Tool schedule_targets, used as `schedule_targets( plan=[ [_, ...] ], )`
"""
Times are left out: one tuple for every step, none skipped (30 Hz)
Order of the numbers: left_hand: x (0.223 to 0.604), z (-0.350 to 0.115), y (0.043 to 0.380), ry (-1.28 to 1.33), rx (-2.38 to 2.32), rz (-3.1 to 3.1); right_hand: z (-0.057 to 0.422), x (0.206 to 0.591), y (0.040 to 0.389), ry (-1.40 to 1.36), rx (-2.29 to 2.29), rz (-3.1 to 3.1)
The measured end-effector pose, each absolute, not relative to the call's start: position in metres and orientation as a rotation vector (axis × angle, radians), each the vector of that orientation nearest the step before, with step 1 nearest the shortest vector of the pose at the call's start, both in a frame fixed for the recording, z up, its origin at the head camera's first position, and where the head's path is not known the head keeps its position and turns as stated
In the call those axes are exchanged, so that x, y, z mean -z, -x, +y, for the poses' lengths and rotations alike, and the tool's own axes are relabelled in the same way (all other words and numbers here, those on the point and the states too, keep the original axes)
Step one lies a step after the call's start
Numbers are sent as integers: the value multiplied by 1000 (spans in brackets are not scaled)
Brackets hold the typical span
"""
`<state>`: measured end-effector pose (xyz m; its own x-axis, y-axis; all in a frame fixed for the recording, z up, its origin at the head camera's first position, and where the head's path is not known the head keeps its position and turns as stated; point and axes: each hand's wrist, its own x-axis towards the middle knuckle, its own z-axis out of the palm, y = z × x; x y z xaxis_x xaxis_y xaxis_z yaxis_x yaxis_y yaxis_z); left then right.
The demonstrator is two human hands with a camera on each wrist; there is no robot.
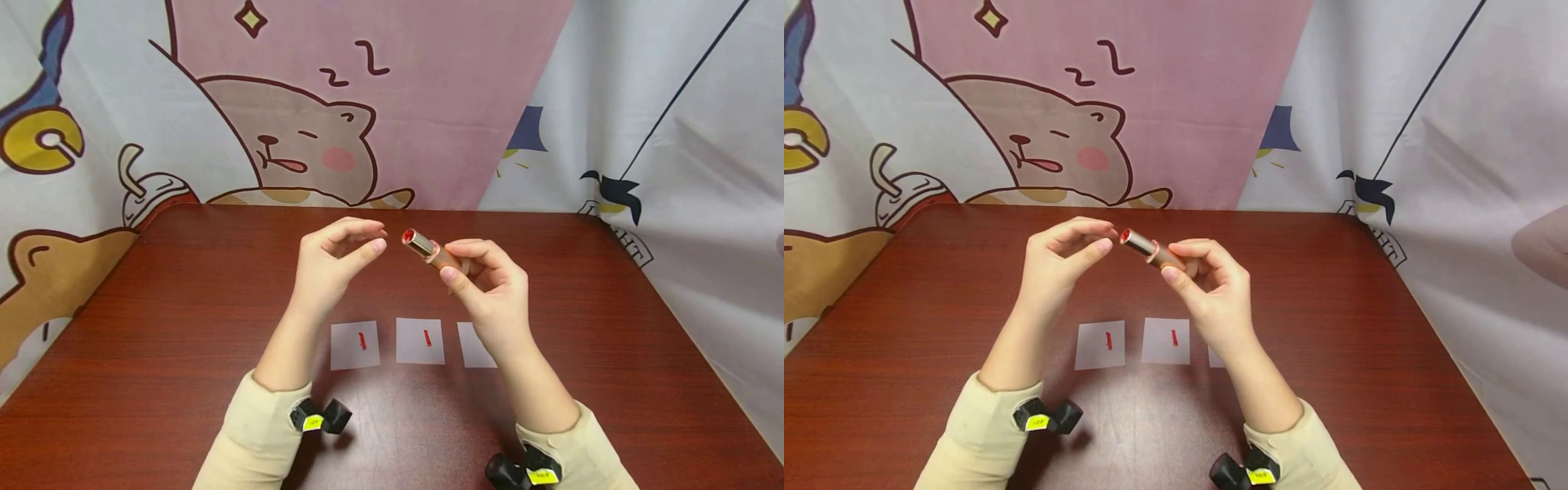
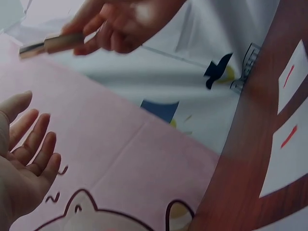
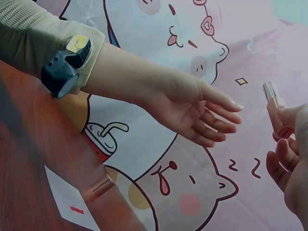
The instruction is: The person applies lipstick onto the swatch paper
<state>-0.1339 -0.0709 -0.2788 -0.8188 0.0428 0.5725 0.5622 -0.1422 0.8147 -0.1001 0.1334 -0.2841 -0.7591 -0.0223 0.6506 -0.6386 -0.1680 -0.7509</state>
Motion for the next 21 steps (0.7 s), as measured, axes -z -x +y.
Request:
schedule_targets(
  plan=[
    [279,-74,135,668,2018,-1787,133,284,100,-755,-1979,-1685],
    [280,-77,137,655,2014,-1798,133,284,100,-758,-1985,-1679],
    [281,-80,139,640,2011,-1806,133,284,100,-762,-1990,-1673],
    [281,-83,140,626,2007,-1813,134,284,100,-763,-1991,-1674],
    [282,-85,142,613,2004,-1817,134,284,100,-760,-1985,-1681],
    [282,-88,143,601,2003,-1822,134,284,100,-759,-1985,-1682],
    [282,-91,144,589,1999,-1828,134,284,100,-757,-1985,-1684],
    [283,-94,145,575,1995,-1836,134,284,100,-756,-1987,-1684],
    [283,-96,146,561,1990,-1847,134,284,100,-752,-1981,-1691],
    [284,-99,148,548,1983,-1858,134,284,100,-747,-1975,-1698],
    [285,-101,149,532,1981,-1869,134,284,100,-745,-1974,-1700],
    [285,-104,149,514,1976,-1885,134,284,100,-744,-1974,-1701],
    [286,-106,151,494,1969,-1904,134,284,100,-744,-1980,-1698],
    [287,-109,152,475,1967,-1922,134,284,100,-743,-1979,-1698],
    [288,-111,153,455,1965,-1940,134,284,100,-743,-1982,-1695],
    [289,-113,154,432,1967,-1959,134,284,100,-745,-1988,-1689],
    [290,-116,154,410,1977,-1975,134,284,100,-745,-1992,-1685],
    [291,-118,155,387,1972,-1999,134,284,100,-744,-1993,-1684],
    [292,-120,156,369,1970,-2017,134,284,100,-745,-1994,-1683],
    [293,-122,157,352,1969,-2033,134,284,101,-744,-1988,-1688],
    [295,-124,157,342,1968,-2045,134,284,101,-746,-1987,-1688]
  ],
)
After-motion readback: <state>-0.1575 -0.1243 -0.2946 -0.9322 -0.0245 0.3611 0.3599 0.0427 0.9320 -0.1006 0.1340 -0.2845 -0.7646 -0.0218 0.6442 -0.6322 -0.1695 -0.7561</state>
